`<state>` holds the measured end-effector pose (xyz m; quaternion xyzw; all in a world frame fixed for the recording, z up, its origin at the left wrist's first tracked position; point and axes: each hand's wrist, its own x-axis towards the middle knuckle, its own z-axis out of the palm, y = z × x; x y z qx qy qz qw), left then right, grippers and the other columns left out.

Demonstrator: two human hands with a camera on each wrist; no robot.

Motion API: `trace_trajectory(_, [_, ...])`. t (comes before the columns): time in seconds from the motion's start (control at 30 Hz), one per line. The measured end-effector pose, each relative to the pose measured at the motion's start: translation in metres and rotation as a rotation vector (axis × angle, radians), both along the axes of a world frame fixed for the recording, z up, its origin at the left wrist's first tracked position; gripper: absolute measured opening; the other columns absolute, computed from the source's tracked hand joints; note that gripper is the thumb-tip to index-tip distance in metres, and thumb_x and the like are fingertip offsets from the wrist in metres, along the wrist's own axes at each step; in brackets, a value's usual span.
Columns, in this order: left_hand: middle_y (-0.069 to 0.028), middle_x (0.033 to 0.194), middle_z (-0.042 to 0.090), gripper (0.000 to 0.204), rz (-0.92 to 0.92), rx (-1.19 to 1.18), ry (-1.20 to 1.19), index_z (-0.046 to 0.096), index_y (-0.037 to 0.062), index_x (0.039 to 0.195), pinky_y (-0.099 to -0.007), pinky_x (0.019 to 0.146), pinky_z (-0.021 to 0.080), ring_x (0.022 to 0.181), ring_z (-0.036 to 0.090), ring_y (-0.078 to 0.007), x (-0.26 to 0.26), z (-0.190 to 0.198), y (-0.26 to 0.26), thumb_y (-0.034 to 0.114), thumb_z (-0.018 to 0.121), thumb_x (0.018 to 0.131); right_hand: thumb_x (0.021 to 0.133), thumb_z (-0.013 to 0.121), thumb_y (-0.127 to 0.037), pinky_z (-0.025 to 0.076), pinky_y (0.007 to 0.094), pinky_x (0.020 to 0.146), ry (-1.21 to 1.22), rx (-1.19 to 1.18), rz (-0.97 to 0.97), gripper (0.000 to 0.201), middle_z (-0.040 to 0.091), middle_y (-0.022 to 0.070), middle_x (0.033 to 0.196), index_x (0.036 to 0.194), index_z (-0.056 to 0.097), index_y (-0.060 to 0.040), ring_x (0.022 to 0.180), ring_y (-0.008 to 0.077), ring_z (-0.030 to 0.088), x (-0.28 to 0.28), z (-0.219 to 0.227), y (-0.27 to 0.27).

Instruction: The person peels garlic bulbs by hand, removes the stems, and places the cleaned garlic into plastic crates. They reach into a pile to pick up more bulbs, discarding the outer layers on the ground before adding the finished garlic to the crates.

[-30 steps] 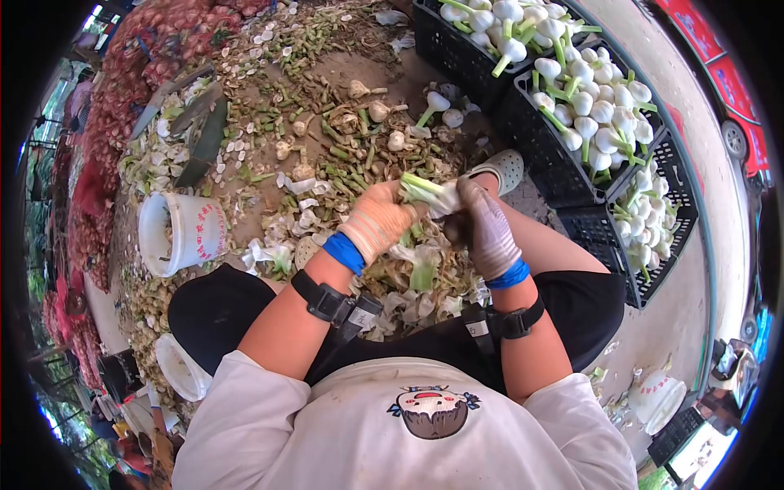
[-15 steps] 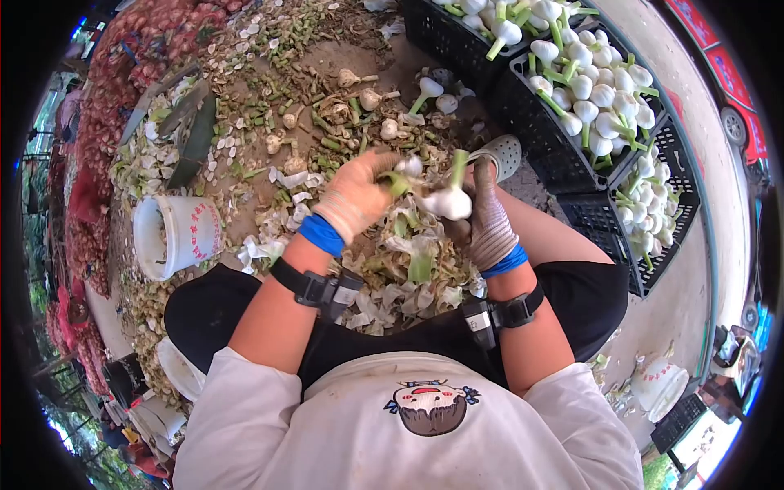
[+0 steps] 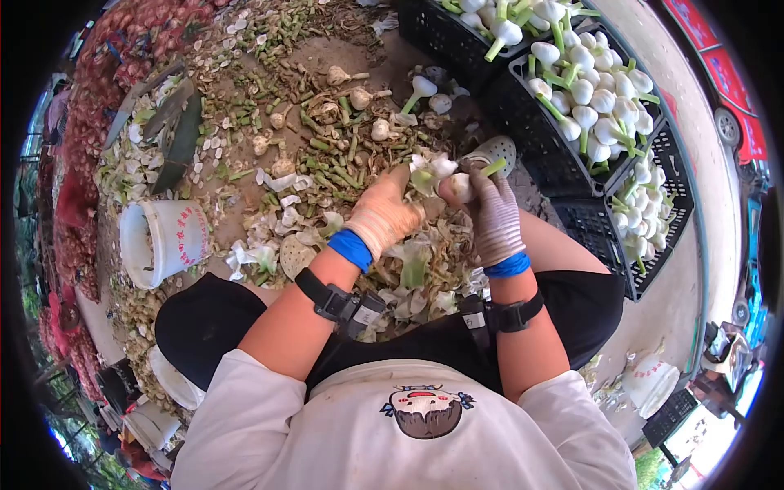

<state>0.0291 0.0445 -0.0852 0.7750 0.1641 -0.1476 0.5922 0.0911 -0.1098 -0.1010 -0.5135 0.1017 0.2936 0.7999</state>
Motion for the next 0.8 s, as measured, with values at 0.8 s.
trace_trajectory(0.8, [-0.0097,0.091,0.065,0.043,-0.511,-0.078,0.140,0.058,0.0024,0.110,-0.0272,0.079,0.046,0.083,0.060,-0.0180,0.001,-0.021,-0.004,0.021,0.068,0.073,0.087,0.049,-0.019,0.042,0.0413,0.093,0.118,0.744,-0.133,0.029,0.053,0.0152,0.114,0.107,0.051,0.0007,0.109,0.0294,0.049,0.033,0.006,-0.029])
